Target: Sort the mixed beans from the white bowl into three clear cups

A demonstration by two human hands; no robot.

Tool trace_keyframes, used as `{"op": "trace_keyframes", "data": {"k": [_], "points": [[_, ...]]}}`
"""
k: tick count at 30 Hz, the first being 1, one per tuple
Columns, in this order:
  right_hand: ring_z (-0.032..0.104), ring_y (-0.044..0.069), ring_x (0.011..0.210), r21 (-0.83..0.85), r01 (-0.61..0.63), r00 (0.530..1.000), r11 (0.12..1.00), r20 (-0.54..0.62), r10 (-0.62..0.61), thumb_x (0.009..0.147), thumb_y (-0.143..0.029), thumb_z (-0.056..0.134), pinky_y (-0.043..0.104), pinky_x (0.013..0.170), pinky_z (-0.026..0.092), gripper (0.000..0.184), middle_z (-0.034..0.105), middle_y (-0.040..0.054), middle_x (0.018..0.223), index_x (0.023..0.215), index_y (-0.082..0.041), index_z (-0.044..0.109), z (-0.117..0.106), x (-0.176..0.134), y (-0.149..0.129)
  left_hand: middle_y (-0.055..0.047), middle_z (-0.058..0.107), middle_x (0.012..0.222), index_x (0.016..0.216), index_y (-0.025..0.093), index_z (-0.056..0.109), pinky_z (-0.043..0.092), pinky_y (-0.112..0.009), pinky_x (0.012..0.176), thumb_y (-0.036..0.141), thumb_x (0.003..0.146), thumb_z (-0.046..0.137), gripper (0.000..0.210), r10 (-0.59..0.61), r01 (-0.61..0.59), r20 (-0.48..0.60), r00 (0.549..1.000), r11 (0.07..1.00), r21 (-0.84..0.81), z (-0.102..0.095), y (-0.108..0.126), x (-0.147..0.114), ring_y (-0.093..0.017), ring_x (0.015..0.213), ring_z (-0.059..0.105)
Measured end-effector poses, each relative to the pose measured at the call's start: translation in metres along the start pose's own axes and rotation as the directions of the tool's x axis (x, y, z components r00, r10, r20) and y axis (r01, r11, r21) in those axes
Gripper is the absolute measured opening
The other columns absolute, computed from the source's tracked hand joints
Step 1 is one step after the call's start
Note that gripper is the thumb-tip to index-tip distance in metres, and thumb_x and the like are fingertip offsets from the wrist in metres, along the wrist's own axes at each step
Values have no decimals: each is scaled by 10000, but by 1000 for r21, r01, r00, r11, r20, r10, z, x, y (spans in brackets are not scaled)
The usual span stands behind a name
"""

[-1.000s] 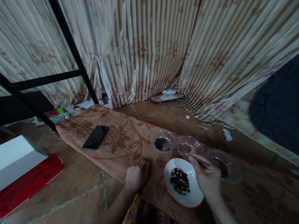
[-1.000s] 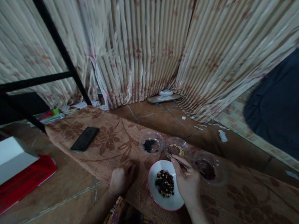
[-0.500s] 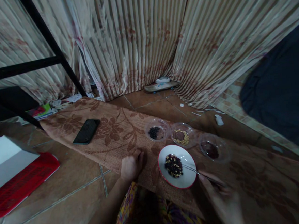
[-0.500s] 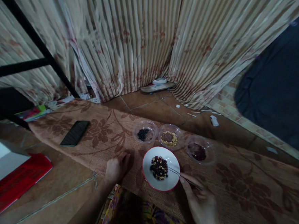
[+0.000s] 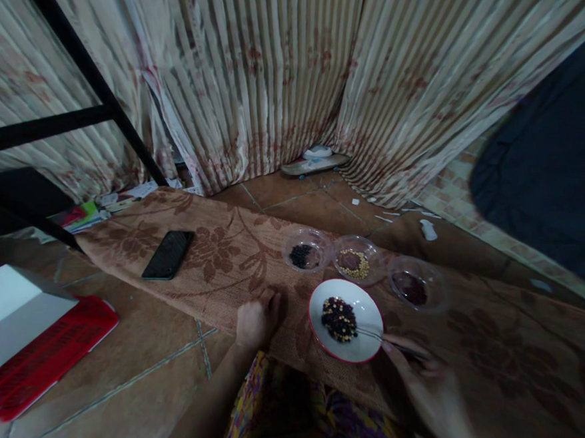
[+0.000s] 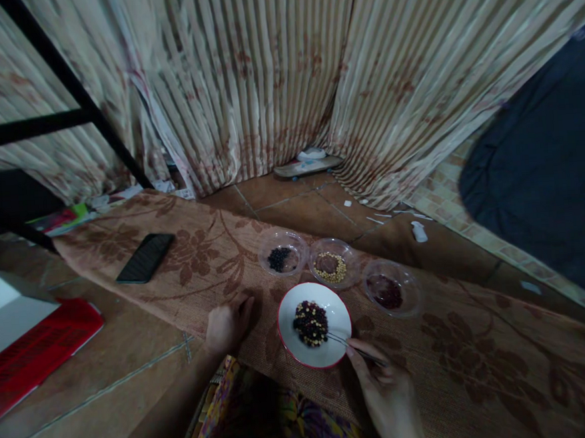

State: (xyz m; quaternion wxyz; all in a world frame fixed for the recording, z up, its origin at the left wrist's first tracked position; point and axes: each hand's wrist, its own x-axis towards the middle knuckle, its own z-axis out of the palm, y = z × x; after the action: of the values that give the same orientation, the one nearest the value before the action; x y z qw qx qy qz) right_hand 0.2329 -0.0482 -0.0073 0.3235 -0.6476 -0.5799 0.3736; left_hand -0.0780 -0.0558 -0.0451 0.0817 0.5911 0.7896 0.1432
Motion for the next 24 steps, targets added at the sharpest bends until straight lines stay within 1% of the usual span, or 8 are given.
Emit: {"op": "trace_keyframes", "data": {"k": [6,9,13,16,19,24], "points": [[692,291,1033,-14,-24,999,1000,27,25,735,-602,662,380,883,557,422,757,94,1052,887,-225,777,3,0,1,-49,740,848,891,214,658,360,-261,605,390,993,409,321,-35,35,38,999,999,20,-2,1,0,-187,767,690],[687,287,1044,-16,-14,1000,1000,23,14,746,-592,659,381,893,549,412,752,93,1068,898,-228,776,3,0,3,-51,742,857,894,216,662,353,-262,608,385,993,413,317,-33,32,46,998,999,19,-2,2,0,-185,770,688],[690,282,1025,0,25,999,1000,23,-25,750,-581,662,374,872,553,401,755,99,1037,880,-219,775,5,1,3,-48,741,835,899,219,666,346,-264,606,392,997,401,330,-34,33,40,999,999,27,-2,1,0,-187,763,687],[685,275,1033,-3,43,999,999,32,-43,763,-568,660,369,876,548,388,751,97,1051,896,-221,774,6,1,3,-48,739,824,895,218,668,345,-267,601,401,993,405,335,-36,35,38,999,999,32,-1,0,0,-190,755,686],[679,276,1048,1,25,999,1000,27,-25,761,-569,666,364,872,548,390,744,95,1080,911,-226,774,7,0,3,-51,736,838,892,215,667,355,-262,610,402,995,397,344,-21,20,29,999,1000,24,-1,0,0,-186,770,686],[682,280,1042,5,3,999,1000,44,-3,757,-568,672,363,862,552,383,748,88,1070,909,-233,777,7,-1,1,-52,735,858,905,217,665,371,-259,620,398,997,389,343,-21,21,22,1000,1000,5,-2,1,-1,-186,777,684]]}}
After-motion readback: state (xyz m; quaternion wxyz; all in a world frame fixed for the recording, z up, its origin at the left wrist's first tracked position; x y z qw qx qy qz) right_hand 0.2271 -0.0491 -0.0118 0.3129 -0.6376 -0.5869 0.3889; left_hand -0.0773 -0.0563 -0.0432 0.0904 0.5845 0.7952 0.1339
